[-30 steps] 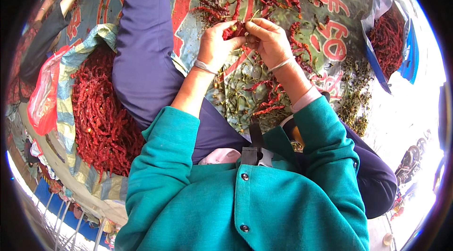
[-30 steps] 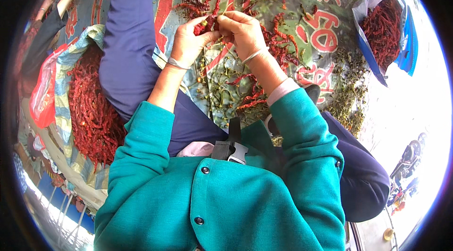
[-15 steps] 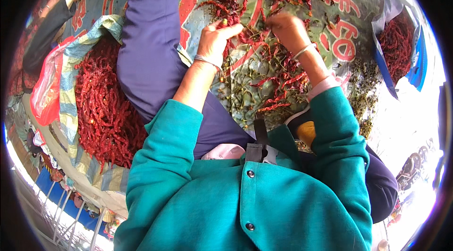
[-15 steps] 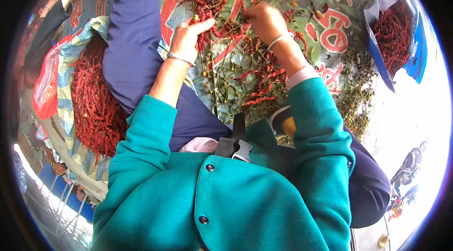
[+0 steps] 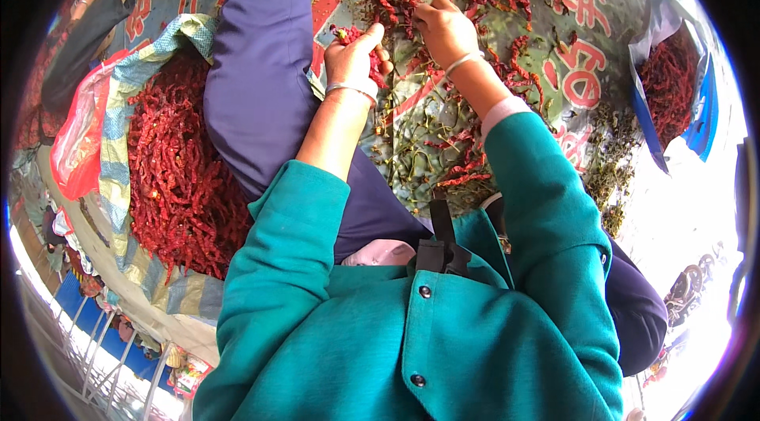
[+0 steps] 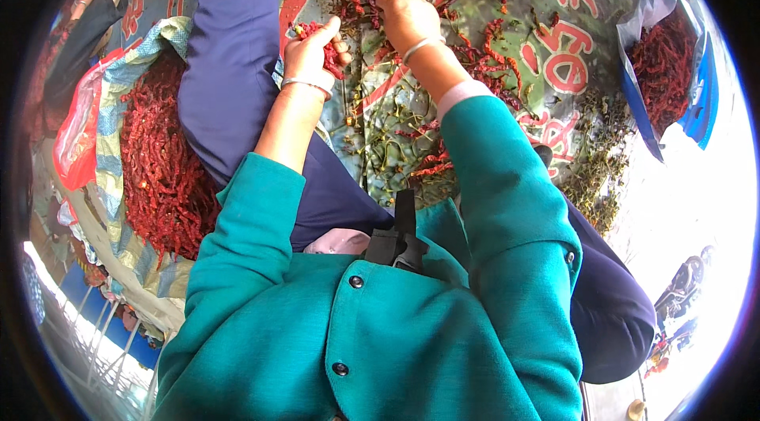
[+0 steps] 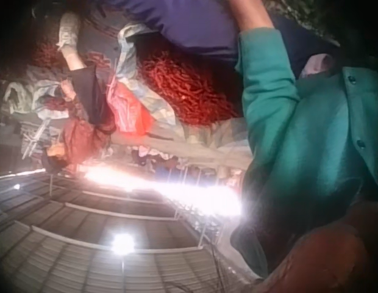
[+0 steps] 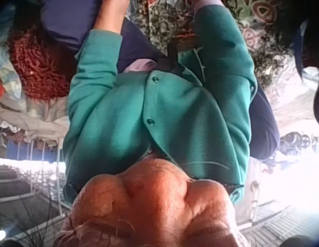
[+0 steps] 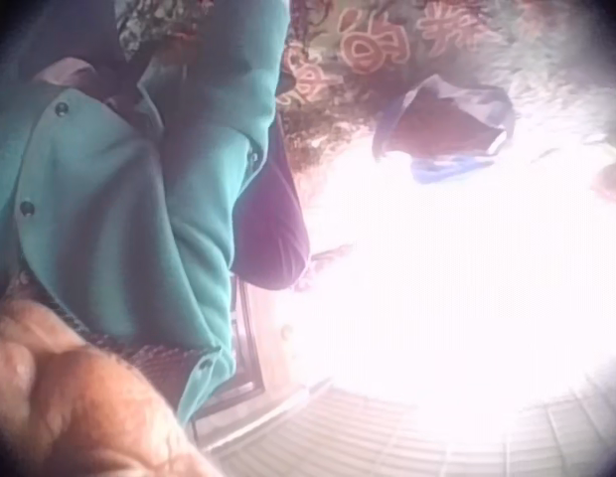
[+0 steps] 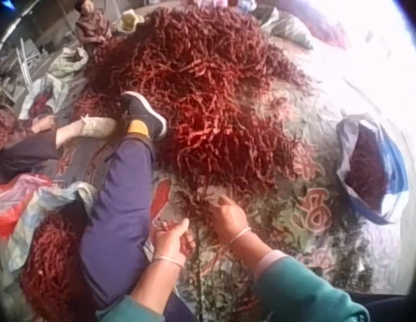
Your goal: The person sits on a patterned tarp outdoors and removes dried red chili peppers from their stems by hand. The peppers are placed into a pile on the left, while the stems are discarded to the right.
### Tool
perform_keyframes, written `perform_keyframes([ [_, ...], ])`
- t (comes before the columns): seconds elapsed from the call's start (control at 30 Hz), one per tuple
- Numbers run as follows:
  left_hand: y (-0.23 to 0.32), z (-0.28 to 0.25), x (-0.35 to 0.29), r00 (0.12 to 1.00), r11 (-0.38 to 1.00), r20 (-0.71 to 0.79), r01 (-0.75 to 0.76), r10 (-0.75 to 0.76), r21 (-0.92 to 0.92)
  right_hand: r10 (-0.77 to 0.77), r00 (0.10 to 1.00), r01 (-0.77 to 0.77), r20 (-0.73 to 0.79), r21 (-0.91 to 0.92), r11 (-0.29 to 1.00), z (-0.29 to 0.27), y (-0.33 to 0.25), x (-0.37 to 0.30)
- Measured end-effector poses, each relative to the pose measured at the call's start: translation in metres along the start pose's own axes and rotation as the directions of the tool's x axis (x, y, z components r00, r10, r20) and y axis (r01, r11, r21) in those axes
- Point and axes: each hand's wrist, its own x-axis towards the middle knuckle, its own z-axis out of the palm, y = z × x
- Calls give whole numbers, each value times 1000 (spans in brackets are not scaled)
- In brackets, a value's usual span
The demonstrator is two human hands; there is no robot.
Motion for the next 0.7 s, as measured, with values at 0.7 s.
perform_keyframes([
  [0.7, -15, 6, -8, 980, 983, 143, -156, 141, 102, 262, 964, -228, 46, 646, 728, -20, -38, -45],
])
